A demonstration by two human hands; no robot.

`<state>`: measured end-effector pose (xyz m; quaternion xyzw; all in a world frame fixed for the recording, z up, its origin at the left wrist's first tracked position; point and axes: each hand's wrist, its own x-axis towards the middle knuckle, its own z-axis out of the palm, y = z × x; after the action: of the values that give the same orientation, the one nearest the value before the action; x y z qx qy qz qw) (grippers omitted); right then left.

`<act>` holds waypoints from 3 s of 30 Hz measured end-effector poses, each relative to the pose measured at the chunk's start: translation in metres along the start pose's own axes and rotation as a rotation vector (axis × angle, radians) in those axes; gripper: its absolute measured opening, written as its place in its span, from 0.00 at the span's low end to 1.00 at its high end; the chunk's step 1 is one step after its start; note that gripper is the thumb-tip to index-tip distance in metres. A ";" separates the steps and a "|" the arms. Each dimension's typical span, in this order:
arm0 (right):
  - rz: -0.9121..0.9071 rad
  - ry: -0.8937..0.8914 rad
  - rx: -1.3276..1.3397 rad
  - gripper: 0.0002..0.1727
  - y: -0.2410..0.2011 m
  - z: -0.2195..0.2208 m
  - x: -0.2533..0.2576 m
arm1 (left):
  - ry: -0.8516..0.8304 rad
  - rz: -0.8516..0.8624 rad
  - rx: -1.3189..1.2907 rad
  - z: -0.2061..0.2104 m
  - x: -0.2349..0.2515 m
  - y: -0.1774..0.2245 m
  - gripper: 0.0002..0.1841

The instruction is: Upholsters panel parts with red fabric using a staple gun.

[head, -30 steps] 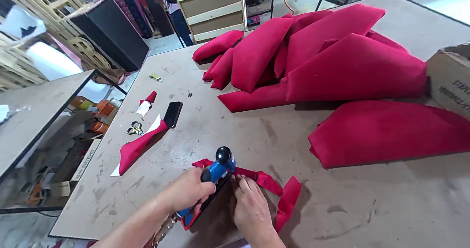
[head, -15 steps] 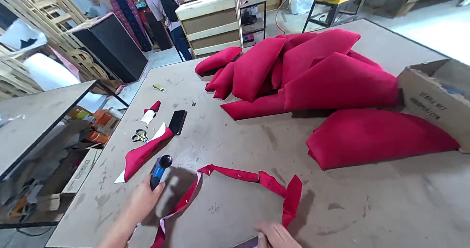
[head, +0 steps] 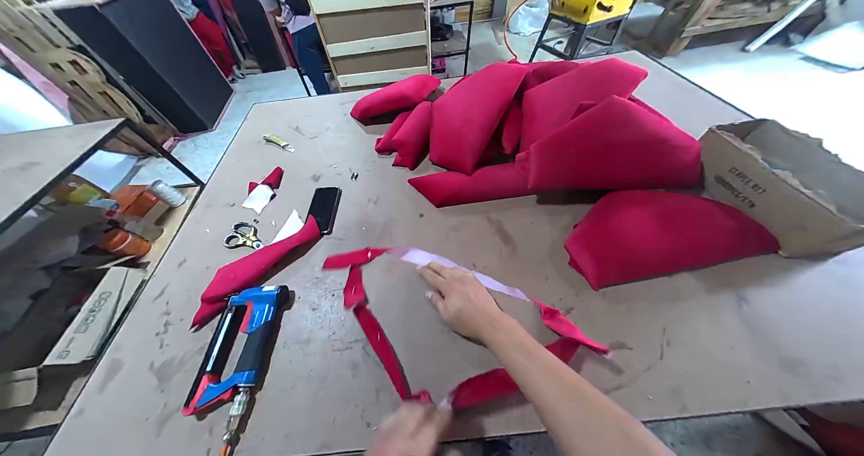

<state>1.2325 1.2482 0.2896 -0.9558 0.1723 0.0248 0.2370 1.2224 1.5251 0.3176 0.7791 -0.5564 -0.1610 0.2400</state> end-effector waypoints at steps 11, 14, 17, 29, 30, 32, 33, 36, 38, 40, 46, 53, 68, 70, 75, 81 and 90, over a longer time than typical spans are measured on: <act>0.278 -0.018 -0.084 0.35 0.018 0.004 0.034 | -0.167 0.333 0.443 -0.009 0.074 -0.077 0.56; 0.293 -0.027 -0.110 0.36 0.035 0.017 0.046 | -0.448 0.256 0.337 -0.037 0.113 -0.067 0.58; 0.264 -0.054 -0.131 0.39 0.043 0.025 0.062 | -0.931 0.118 0.302 -0.079 0.174 -0.050 0.66; 0.258 -0.747 0.023 0.19 0.040 -0.078 0.048 | -1.286 0.135 0.265 -0.115 0.261 -0.032 0.61; 0.251 -0.725 0.006 0.16 0.040 -0.076 0.047 | -1.287 0.145 0.270 -0.115 0.260 -0.032 0.61; 0.225 -0.645 0.000 0.16 0.042 -0.064 0.043 | -1.279 0.159 0.284 -0.114 0.259 -0.033 0.62; 0.211 -0.600 0.004 0.15 0.041 -0.059 0.040 | -1.276 0.159 0.287 -0.114 0.258 -0.033 0.62; 0.217 -0.539 0.033 0.15 0.032 -0.054 0.033 | -1.258 0.150 0.290 -0.112 0.251 -0.033 0.63; 0.224 -0.507 0.028 0.15 0.027 -0.052 0.026 | -1.235 0.141 0.295 -0.109 0.242 -0.033 0.64; 0.232 -0.472 0.024 0.15 0.018 -0.053 0.015 | -1.191 0.128 0.299 -0.105 0.230 -0.034 0.64; 0.279 -0.241 -0.077 0.26 -0.014 -0.027 -0.022 | -0.961 0.107 0.321 -0.082 0.174 -0.041 0.68; 0.255 0.165 -0.243 0.26 -0.024 0.020 -0.056 | -0.549 0.263 0.331 -0.045 0.113 -0.064 0.66; 0.153 0.476 -0.215 0.23 -0.014 0.038 -0.067 | 0.132 -1.041 0.497 -0.123 0.025 -0.235 0.52; 0.144 0.480 -0.193 0.22 -0.014 0.038 -0.067 | 0.068 -1.126 0.335 -0.136 0.032 -0.245 0.50; 0.133 0.526 -0.168 0.22 -0.009 0.044 -0.068 | 0.382 -1.072 -0.284 -0.160 0.060 -0.179 0.21; 0.085 0.533 -0.167 0.21 -0.009 0.044 -0.068 | -0.034 -0.710 -0.646 -0.129 0.127 -0.006 0.20; 0.094 0.599 -0.126 0.18 -0.007 0.050 -0.070 | -0.237 -0.721 -0.669 -0.086 0.147 0.027 0.18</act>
<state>1.1707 1.2996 0.2578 -0.9244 0.2764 -0.2365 0.1147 1.2936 1.3953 0.4065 0.7784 -0.1935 -0.4905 0.3408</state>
